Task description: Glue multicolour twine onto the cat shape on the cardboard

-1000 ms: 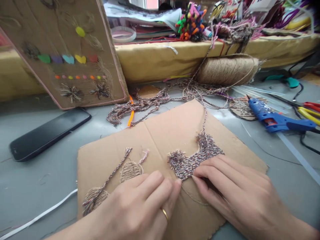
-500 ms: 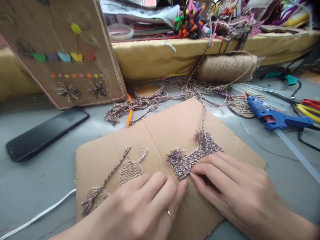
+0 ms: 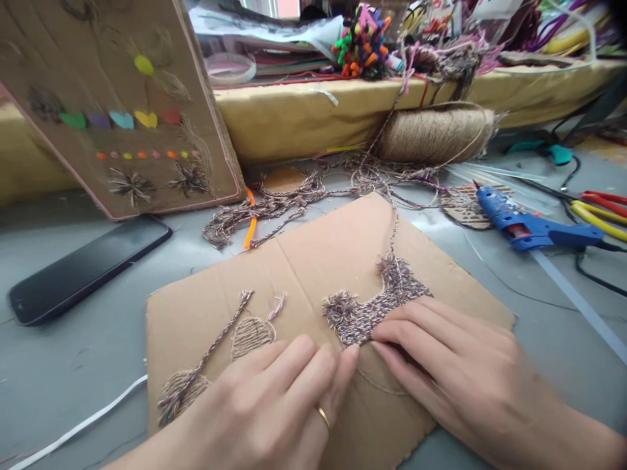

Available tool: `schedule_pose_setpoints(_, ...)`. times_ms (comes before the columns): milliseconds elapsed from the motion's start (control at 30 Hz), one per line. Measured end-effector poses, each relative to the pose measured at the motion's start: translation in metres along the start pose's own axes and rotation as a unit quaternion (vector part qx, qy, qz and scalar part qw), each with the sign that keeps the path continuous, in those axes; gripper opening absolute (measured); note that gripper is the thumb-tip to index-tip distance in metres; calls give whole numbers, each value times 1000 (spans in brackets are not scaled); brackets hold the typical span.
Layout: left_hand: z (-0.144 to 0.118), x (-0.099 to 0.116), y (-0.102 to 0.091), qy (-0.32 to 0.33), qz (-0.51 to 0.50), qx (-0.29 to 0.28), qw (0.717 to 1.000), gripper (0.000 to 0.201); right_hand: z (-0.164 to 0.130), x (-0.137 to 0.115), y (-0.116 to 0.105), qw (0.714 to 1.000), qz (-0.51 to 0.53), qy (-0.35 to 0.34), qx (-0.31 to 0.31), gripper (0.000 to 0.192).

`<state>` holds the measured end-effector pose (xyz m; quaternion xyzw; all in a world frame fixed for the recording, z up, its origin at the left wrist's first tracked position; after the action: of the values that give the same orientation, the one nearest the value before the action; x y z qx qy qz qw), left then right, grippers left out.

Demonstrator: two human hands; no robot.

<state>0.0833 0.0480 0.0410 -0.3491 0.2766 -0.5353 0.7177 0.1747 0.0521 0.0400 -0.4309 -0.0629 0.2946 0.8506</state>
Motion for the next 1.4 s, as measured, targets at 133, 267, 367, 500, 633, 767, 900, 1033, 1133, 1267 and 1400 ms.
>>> schedule_pose_setpoints(133,1,-2,3,-17,11,-6,1000,32,-4,6,-4,999,-30,-25,-36,15)
schedule_pose_setpoints(267,0,-1,7,-20,6,-28,999,34,-6,15,-12,993,-56,-74,-67,18)
schedule_pose_setpoints(367,-1,-1,6,-10,15,-27,999,35,-4,29,-16,992,7,-63,-112,17)
schedule_pose_setpoints(500,-5,-4,7,-18,25,-10,999,37,-2,62,-13,963,149,69,-214,12)
schedule_pose_setpoints(633,-13,-4,11,-21,36,4,999,41,-3,88,-10,928,198,147,-280,15)
schedule_pose_setpoints(767,-18,-2,14,5,66,8,998,40,1,106,-12,944,145,138,-264,19)
schedule_pose_setpoints(900,-21,-2,15,13,72,7,997,38,-4,116,-6,945,123,156,-261,20)
schedule_pose_setpoints(1033,-21,-4,15,2,76,15,997,42,-8,122,0,942,102,183,-263,21)
schedule_pose_setpoints(1133,-21,-5,16,-2,79,17,997,43,-5,123,0,948,79,177,-251,18)
schedule_pose_setpoints(1267,-20,-3,14,7,75,22,997,41,-1,123,0,955,50,161,-244,14)
schedule_pose_setpoints(1400,-21,-5,11,6,60,31,998,41,1,120,0,959,10,138,-247,11)
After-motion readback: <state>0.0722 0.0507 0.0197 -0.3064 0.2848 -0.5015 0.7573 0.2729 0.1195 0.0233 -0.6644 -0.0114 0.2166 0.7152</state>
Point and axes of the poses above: each hand's wrist, its own z-axis towards the middle knuckle, its own y-axis out of the palm, x = y × z, the point moved 9 cm from there along z, towards the middle knuckle, and after that the axes turned 13 degrees about x, right-handed, at the moved point
